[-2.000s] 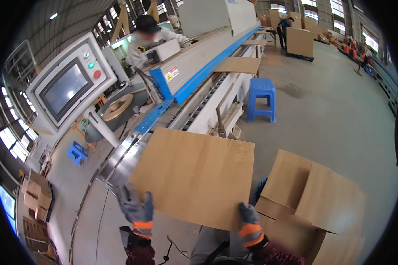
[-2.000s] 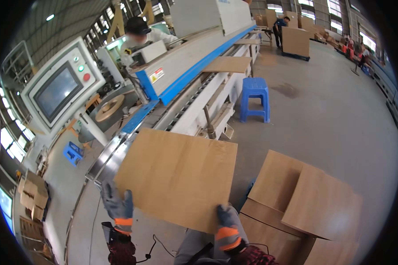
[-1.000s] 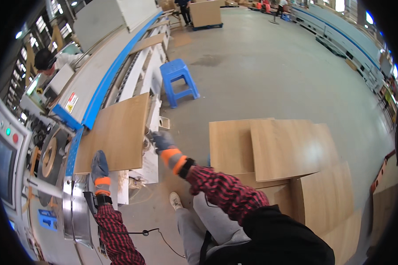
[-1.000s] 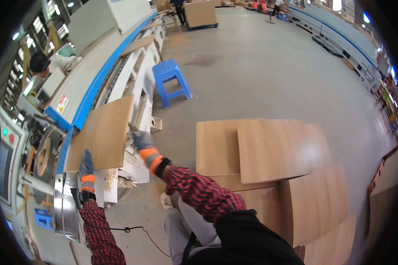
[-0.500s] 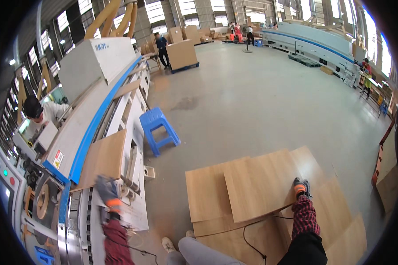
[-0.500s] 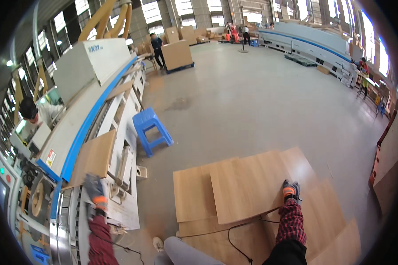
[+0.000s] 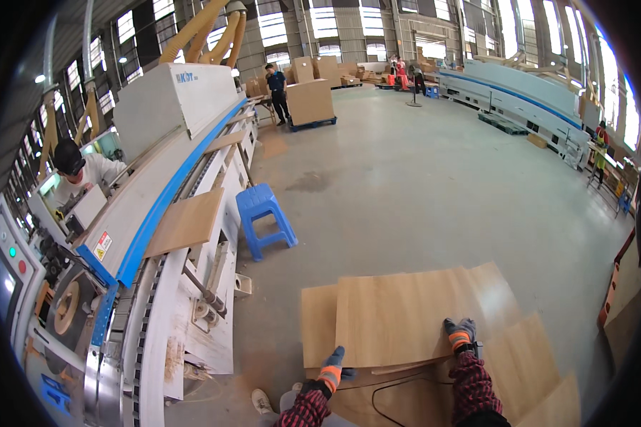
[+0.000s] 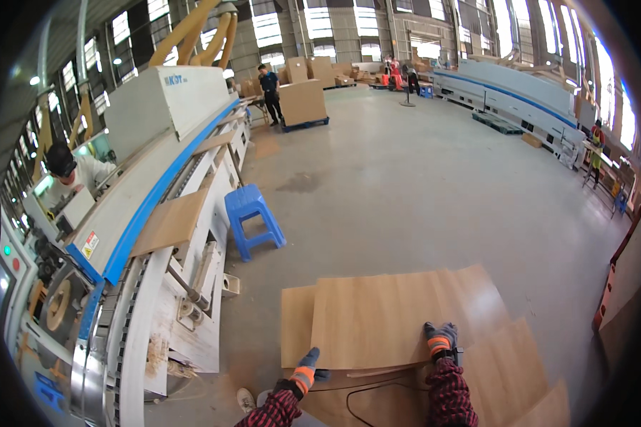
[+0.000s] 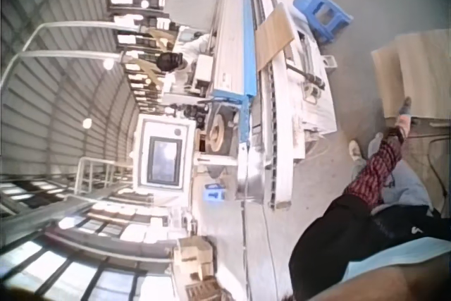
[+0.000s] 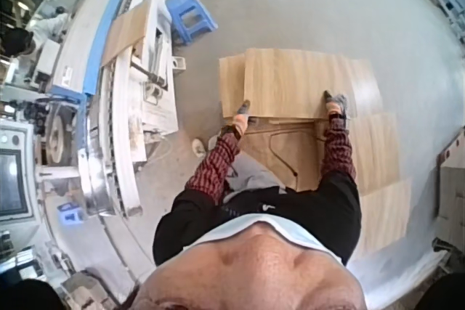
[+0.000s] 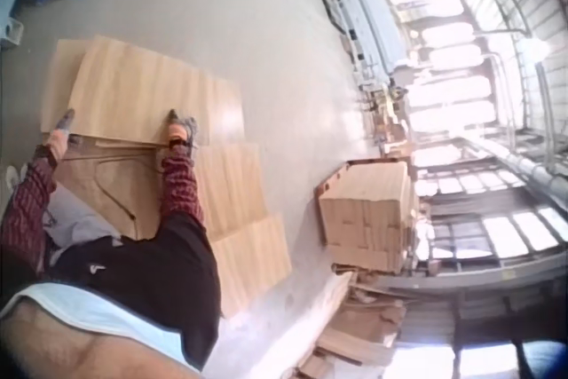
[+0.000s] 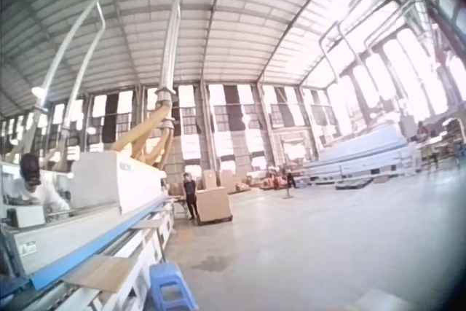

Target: The person sits on the floor and repeatedly picks up rectangular wooden boards from a nearby stack. They place each board onto a conveyor belt or machine input area, then retrieve the next board from the stack. The process is repeated continuously.

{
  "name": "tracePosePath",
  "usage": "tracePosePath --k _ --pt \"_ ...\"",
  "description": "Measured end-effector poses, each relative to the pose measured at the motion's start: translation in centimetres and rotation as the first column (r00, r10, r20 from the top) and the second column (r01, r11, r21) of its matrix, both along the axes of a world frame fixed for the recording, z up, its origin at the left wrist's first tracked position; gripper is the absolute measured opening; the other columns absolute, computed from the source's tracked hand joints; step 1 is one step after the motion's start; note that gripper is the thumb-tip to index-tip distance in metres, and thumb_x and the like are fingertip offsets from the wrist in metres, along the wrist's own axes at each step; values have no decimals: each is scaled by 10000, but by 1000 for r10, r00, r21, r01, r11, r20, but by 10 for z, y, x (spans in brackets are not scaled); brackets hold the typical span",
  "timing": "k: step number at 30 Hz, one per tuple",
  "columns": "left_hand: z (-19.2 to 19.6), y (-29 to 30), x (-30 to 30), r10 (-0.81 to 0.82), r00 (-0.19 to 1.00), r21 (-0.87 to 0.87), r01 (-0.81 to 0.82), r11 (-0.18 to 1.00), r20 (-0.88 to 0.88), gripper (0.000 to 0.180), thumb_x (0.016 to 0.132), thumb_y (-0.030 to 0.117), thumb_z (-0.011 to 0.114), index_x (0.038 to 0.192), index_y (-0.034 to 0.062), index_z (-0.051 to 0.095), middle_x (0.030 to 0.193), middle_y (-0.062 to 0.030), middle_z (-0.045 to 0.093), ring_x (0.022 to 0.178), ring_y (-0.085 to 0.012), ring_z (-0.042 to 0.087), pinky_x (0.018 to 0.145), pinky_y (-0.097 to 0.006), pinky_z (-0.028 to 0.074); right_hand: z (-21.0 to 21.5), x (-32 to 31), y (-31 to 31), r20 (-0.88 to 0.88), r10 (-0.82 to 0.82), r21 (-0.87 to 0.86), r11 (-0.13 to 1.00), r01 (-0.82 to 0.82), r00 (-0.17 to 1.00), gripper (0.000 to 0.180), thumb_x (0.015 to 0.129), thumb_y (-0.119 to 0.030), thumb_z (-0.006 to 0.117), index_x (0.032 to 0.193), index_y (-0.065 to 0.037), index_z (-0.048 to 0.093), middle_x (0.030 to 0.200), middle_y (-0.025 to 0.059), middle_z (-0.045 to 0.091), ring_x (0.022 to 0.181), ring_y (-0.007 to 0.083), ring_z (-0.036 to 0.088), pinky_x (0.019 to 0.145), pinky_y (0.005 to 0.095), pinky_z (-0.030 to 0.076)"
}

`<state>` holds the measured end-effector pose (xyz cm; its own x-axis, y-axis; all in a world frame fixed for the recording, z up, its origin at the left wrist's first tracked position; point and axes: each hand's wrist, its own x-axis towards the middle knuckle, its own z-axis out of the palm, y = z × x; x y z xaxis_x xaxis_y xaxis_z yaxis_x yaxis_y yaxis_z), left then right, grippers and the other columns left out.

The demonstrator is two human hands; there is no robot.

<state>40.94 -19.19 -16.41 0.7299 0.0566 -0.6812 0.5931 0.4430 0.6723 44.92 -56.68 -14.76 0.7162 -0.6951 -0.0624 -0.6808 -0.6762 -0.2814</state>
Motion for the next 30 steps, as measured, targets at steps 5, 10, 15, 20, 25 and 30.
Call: tracePosePath --k 5,10,15,20,25,30 --pt "59 54 -55 -5 997 7 5 1000 83 374 771 427 510 871 67 527 585 -98 550 376 -237 499 314 -357 400 -34 8 6 88 115 588 796 -145 989 648 662 -551 530 882 56 575 880 216 585 886 337 540 761 360 405" --pt "127 127 -163 418 849 170 -486 857 322 296 768 346 542 770 51 552 524 -59 520 314 -182 468 276 -274 375 7 -7 144 117 461 526 723 -449 880 540 760 -473 484 860 50 572 836 190 599 829 313 558 718 354 414" --pt "211 214 -270 510 820 681 -530 506 259 402 779 408 509 665 23 528 446 -65 470 321 -178 483 297 -300 366 67 -49 287 242 412 916 202 -347 879 376 789 -361 517 874 -2 589 672 73 589 596 191 552 546 310 438" --pt "273 298 -313 239 939 790 -53 -611 248 291 741 278 489 845 8 518 835 -200 524 761 -349 508 681 -438 400 116 -120 402 405 256 846 -468 -254 878 211 822 -225 511 895 -39 576 818 12 563 706 83 499 659 233 417" --pt "245 285 -315 -82 963 798 -259 -544 256 367 738 283 482 995 21 480 1126 -178 407 1063 -381 358 917 -498 228 178 -202 502 276 302 801 -597 -45 912 244 873 -189 422 1080 -77 486 980 -17 522 677 72 469 600 196 398" --pt "235 322 -296 -60 940 825 -323 -463 335 321 783 261 395 982 29 489 1094 -143 446 1091 -336 351 942 -482 196 170 -207 590 418 303 869 -409 -279 856 229 813 -262 519 938 -70 526 746 -24 517 614 82 445 554 226 385"
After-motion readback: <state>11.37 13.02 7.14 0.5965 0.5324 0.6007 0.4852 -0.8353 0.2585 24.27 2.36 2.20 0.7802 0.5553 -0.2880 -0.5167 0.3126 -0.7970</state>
